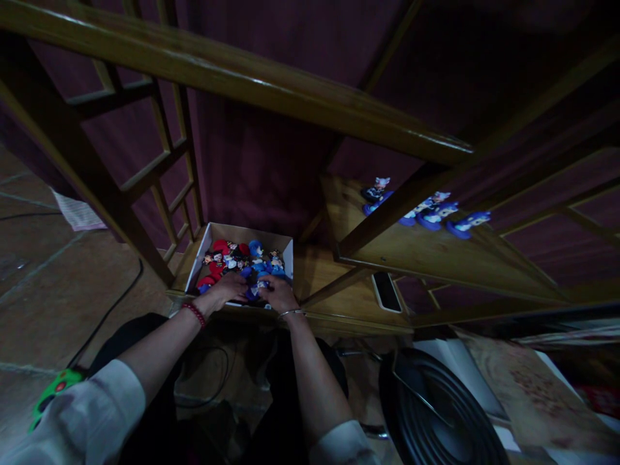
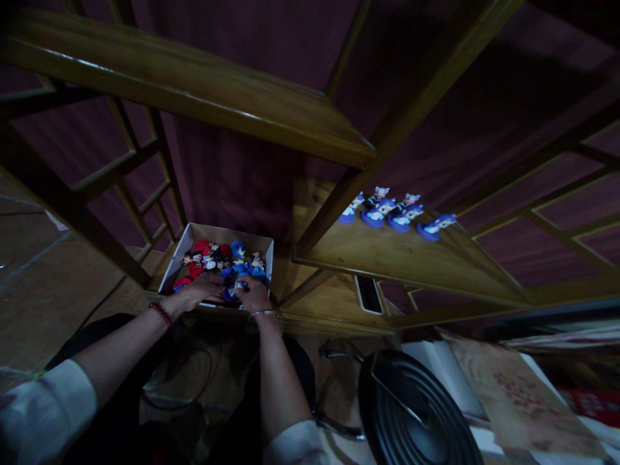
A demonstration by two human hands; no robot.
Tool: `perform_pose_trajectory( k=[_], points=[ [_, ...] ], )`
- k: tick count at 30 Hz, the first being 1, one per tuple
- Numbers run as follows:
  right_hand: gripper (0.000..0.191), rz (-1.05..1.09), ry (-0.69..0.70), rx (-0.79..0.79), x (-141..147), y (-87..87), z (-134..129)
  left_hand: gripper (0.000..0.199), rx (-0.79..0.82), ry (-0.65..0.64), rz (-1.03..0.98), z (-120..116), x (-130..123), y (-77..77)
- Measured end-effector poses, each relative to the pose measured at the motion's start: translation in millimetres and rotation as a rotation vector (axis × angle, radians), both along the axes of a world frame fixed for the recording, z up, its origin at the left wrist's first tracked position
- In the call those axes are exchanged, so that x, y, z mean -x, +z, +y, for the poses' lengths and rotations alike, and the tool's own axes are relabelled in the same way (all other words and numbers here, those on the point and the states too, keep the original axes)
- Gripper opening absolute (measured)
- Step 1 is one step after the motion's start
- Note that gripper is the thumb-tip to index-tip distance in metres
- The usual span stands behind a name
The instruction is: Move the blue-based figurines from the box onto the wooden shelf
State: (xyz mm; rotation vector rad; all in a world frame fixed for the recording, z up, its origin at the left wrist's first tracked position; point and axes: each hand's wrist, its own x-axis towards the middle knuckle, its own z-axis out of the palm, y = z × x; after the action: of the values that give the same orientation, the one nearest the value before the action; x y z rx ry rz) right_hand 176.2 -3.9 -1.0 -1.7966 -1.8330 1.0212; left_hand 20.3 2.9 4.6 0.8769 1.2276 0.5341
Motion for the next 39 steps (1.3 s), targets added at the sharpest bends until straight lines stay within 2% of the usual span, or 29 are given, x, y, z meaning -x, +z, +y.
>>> perform_pose_trajectory(
  k=[7,14,23,25,34,39],
  points=[
    [0.026,-0.081,0.088,-0.079,3.6,10.4,-3.0,0.008,-0.071,-0.088,0.123,-2.0,-2.5,10.0],
    [0.026,-0.103,0.125,-0.090,4.6,10.3,-4.1,0.016,-0.106,-0.139,0.213,-0.8,-2.0,5.5],
    [0.027,-0.154,0.208,-0.163,8.9,7.8,-6.3,0.017,-0.357,-0.314,0.614,7.3,5.0,-5.0],
    [0.028,-0.183,0.227,-0.179,10.7,9.4,-6.7,0.018,-0.392,-0.310,0.633,7.5,6.3,-6.0],
    [0.029,-0.255,0.297,-0.204,15.3,14.1,-6.1,0.016,-0.346,-0.282,0.620,4.0,8.3,-2.5],
    [0.030,-0.242,0.315,-0.208,15.3,13.0,-6.4,0.016,-0.448,-0.340,0.686,2.4,8.9,2.9]
  ],
)
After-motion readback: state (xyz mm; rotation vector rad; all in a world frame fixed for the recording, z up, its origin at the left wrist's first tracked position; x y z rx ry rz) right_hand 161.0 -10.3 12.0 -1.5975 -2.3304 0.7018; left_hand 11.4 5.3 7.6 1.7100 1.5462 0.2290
